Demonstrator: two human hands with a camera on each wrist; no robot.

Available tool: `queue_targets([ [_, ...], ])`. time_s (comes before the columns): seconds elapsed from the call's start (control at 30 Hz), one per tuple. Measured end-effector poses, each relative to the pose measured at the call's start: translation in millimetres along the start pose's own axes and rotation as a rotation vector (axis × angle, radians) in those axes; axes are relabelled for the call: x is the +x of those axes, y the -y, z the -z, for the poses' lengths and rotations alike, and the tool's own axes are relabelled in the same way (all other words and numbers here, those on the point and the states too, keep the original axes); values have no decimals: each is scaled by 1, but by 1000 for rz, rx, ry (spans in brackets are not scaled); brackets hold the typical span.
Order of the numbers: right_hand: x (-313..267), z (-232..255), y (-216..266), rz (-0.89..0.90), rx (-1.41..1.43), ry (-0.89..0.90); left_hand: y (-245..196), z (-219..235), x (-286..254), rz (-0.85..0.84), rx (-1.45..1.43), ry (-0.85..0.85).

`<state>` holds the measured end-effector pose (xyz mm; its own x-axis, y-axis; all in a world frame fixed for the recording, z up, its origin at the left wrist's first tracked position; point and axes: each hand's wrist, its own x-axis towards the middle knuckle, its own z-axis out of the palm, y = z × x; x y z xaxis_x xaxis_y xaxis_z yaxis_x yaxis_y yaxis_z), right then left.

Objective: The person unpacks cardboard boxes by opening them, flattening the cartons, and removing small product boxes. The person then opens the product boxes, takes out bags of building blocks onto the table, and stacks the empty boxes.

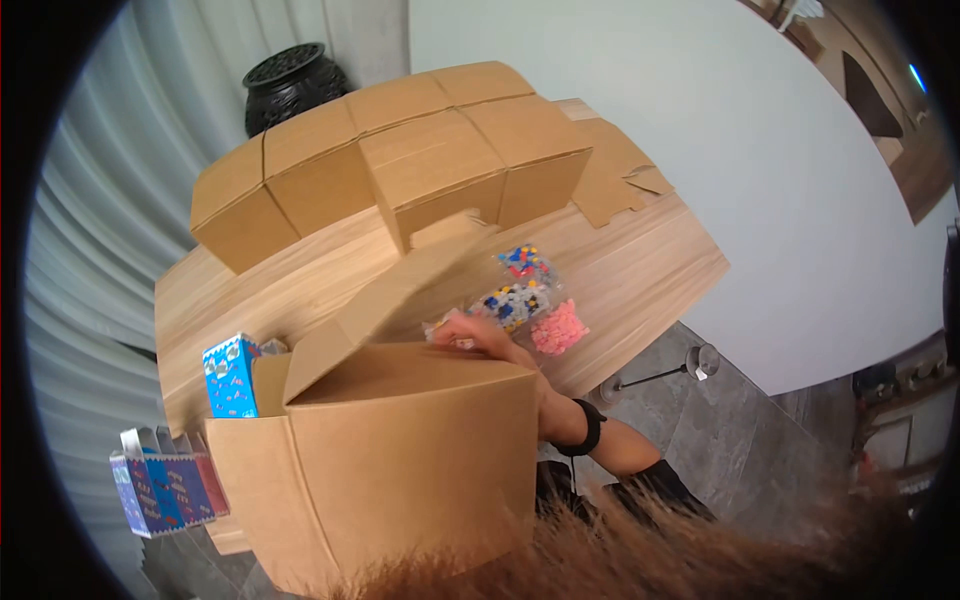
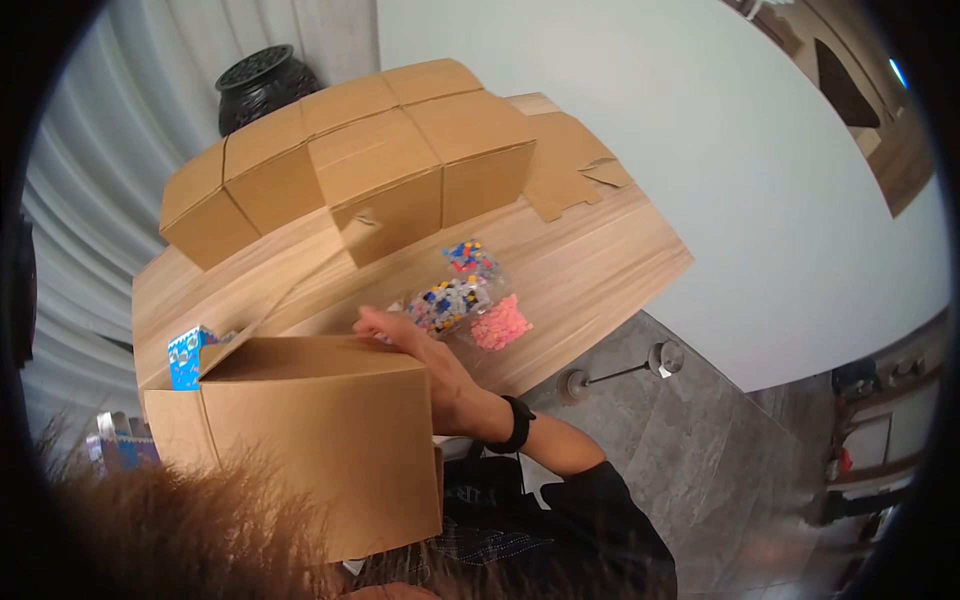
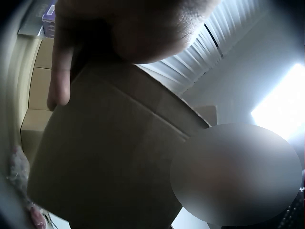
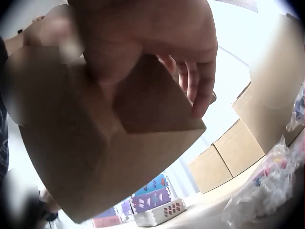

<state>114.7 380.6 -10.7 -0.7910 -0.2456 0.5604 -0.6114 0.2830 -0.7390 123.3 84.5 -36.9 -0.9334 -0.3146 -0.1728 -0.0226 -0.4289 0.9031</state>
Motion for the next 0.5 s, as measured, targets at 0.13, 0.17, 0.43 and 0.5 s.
queue_targets([
  [0.13, 4, -7, 8, -87, 214, -42, -6, 14, -11, -3, -34, -70],
  [0.17, 13, 3, 18, -78, 197, 37, -6, 16, -13, -1, -44, -79],
  [0.43, 25, 46, 25, -14, 351, 213, -15, 14, -18, 10, -138, -71],
  [0.5, 27, 53, 24, -25, 169, 281, -18, 13, -22, 11, -160, -69],
])
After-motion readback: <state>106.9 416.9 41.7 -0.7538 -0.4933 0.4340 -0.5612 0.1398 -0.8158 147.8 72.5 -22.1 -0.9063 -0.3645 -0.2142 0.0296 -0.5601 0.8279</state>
